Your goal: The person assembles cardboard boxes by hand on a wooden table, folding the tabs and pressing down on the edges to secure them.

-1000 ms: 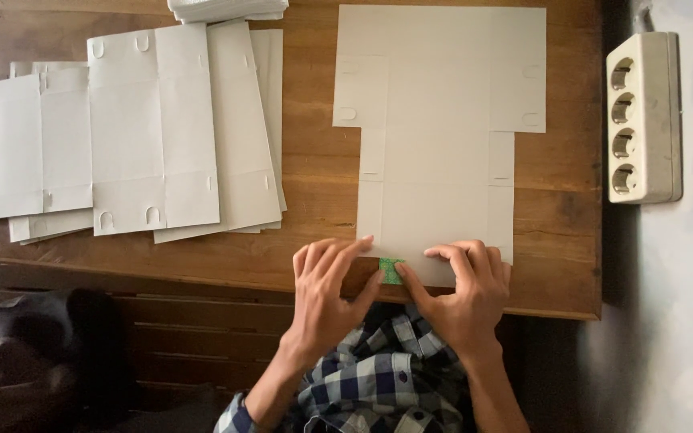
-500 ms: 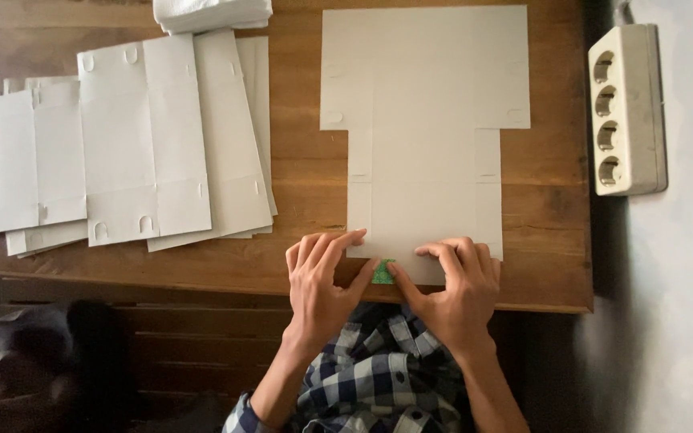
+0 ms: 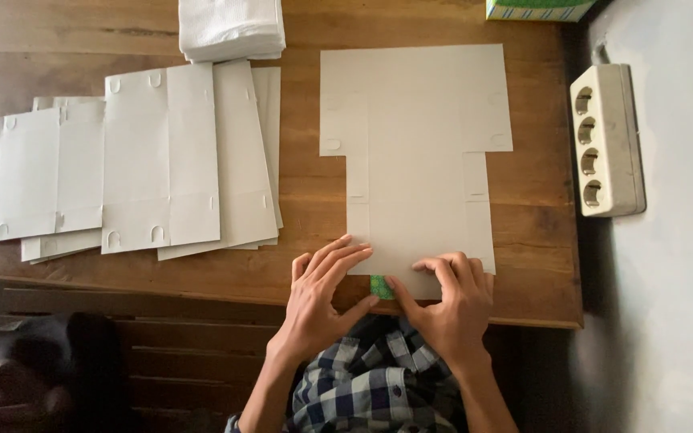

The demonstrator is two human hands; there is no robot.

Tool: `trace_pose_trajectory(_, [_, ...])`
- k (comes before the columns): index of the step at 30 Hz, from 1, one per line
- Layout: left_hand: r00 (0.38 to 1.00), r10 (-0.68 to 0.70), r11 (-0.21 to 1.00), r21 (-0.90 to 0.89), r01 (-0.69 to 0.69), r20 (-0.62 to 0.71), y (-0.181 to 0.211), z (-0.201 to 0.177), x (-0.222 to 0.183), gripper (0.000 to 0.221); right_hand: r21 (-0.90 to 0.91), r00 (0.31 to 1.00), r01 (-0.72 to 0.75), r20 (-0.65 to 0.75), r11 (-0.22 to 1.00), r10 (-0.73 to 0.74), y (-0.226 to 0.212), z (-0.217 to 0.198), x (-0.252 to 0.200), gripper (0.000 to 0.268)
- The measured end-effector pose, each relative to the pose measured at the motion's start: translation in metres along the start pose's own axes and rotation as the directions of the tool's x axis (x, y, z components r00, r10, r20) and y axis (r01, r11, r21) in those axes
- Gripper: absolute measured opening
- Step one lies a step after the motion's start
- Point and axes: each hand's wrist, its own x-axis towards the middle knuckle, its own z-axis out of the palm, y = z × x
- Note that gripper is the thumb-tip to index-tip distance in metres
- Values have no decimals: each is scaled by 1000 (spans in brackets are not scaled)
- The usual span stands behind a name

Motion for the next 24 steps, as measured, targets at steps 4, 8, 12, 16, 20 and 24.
trace_pose_trajectory(4, [1000,22,1000,14,-22,0,1,-1,0,56,-2,1000,1,14,1000,-1,-1,-2,0,38])
trace_pose_trajectory(8, [1000,-20,1000,11,20,-13,3,2,3,54,-12,1000,14,-14,1000,-14,0,-1,1,38])
trace_pose_trajectory(12, [995,-63,998,13,64,-77,6,7,4,44,6,1000,-3,-1,1000,3,0,-1,1,37])
trace_pose_trajectory(16, [976,-71,994,69,87,-206,13,18,9,34,-7,1000,-12,5,1000,12,0,-1,0,38])
trace_pose_trajectory(20, [937,-45,987,129,96,-346,15,24,12,20,12,1000,11,-4,1000,-11,-1,-4,3,38])
trace_pose_trajectory(24, [951,-30,987,143,77,-307,12,21,11,23,3,1000,0,-5,1000,0,0,-1,2,36])
